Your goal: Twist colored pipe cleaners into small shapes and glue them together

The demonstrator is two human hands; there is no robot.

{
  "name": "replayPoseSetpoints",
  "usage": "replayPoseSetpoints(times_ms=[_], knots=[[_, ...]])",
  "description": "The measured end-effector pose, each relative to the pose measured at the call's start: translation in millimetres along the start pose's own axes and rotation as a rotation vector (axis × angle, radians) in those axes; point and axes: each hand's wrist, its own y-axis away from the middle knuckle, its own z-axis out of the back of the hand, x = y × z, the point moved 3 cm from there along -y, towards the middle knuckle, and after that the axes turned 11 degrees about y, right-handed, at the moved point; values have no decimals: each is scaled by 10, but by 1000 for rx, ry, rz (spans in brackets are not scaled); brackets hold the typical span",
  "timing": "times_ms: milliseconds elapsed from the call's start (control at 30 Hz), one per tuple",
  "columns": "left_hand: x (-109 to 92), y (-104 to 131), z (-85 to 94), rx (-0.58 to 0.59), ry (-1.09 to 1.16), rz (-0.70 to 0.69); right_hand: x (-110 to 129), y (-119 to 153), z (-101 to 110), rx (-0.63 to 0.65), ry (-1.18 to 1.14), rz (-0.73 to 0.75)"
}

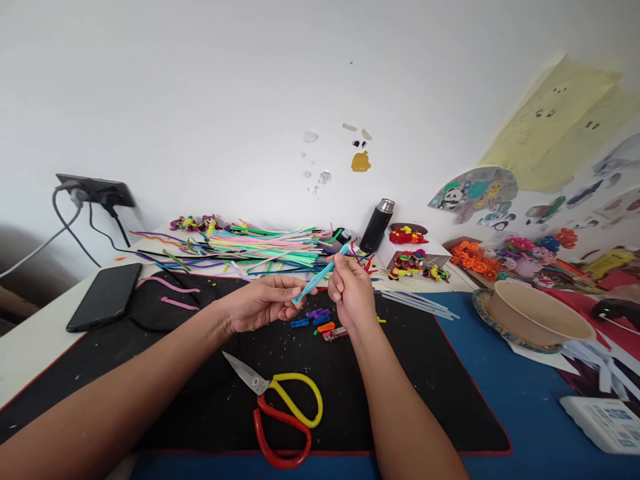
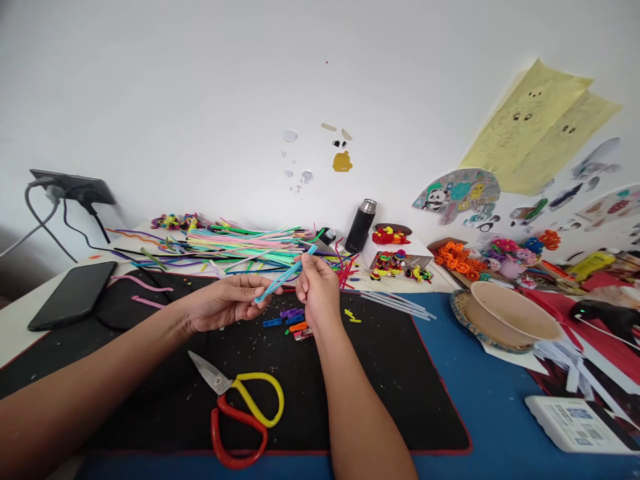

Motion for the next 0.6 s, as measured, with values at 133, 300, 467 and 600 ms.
replayPoseSetpoints(times_ms=[133, 300, 467, 600], knots=[[38, -9, -16, 16, -22, 23, -1, 5, 2, 0, 7, 1], [81, -23, 3, 12, -26, 28, -16, 0, 11, 1, 4, -6], [97, -25, -5, 5, -12, 29, -42, -16, 14, 11, 3, -3], [88, -20, -29, -2, -18, 16, -53, -20, 21, 10, 2, -5]])
